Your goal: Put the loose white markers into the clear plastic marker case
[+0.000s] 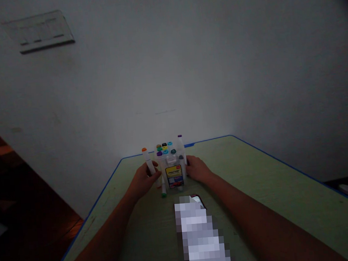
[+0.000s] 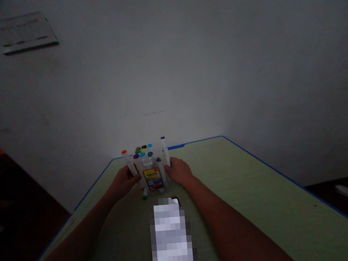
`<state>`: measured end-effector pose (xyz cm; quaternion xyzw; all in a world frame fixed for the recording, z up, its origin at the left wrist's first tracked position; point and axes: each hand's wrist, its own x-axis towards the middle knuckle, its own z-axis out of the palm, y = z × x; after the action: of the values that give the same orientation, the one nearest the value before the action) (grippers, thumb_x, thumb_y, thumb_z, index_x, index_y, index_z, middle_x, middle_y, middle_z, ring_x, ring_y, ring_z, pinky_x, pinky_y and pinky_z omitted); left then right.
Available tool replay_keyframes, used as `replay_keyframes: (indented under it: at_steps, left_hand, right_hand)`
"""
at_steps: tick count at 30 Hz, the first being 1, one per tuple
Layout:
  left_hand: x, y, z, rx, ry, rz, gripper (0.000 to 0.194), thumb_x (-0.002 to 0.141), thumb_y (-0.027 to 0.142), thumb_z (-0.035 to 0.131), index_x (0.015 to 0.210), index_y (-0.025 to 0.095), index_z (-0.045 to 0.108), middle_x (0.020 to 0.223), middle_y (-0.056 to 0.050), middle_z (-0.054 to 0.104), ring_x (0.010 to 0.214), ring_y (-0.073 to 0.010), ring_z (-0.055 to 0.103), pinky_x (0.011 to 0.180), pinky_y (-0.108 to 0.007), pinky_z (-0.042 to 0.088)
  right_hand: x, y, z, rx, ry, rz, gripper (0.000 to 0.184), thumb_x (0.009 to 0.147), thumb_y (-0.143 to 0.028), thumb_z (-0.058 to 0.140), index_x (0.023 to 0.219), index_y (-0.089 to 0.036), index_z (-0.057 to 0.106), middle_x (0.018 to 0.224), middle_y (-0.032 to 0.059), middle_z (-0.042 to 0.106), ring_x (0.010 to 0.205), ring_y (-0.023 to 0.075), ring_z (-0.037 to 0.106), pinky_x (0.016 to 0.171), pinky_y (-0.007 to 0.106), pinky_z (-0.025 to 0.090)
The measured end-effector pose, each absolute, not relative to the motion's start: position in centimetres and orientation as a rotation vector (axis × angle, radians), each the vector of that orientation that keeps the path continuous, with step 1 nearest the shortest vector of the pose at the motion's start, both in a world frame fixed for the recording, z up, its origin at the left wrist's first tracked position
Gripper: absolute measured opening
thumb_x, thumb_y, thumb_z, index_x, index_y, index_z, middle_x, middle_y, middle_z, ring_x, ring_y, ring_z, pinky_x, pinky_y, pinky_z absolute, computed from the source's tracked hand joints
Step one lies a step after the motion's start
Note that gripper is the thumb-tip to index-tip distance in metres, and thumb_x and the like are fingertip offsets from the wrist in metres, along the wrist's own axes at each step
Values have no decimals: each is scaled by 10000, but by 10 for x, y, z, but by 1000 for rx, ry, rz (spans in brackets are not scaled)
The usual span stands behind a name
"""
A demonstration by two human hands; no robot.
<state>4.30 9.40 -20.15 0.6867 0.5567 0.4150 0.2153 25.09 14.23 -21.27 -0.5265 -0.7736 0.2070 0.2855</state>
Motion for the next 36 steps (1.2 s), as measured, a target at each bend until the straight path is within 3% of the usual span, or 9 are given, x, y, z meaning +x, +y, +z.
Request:
replay_keyframes:
  at_steps: [21, 25, 31, 36]
  left_hand:
    - [43, 95, -202, 1968, 1533, 1134, 275, 700, 361, 532, 866, 142, 533, 741, -35, 593, 687, -187, 566, 645, -329, 455]
    - [44, 92, -194, 1967, 1578, 1190, 242, 751, 389, 470, 772, 152, 516, 647, -12, 550, 597, -159, 533, 566, -287, 429]
    - [39, 91, -192, 1770, 1701, 1164, 242, 726, 369, 520, 833, 156, 476, 548, 30, 508, 460, -127, 485, 451, -236, 379]
    - [36, 96, -200, 1769, 1550, 1214, 285, 767, 442, 461, 712, 163, 464, 569, 24, 496, 450, -104, 443, 452, -232, 367]
  right_hand:
    - [251, 144, -214, -1435, -2065, 549, 211, 760, -267, 492, 885, -166, 628, 926, 86, 670, 825, 195, 609, 642, 246, 396]
    - [251, 142, -212, -1411, -2057, 571, 214, 761, -269, 500, 893, -162, 630, 932, 89, 667, 829, 202, 606, 653, 256, 403]
    - [252, 146, -214, -1351, -1975, 598, 196, 768, -241, 477, 868, -157, 622, 908, 87, 661, 819, 198, 600, 672, 266, 416]
    - [264, 155, -204, -1226, -1675, 527, 169, 734, -243, 520, 865, -141, 552, 794, 66, 625, 674, 166, 575, 616, 263, 430]
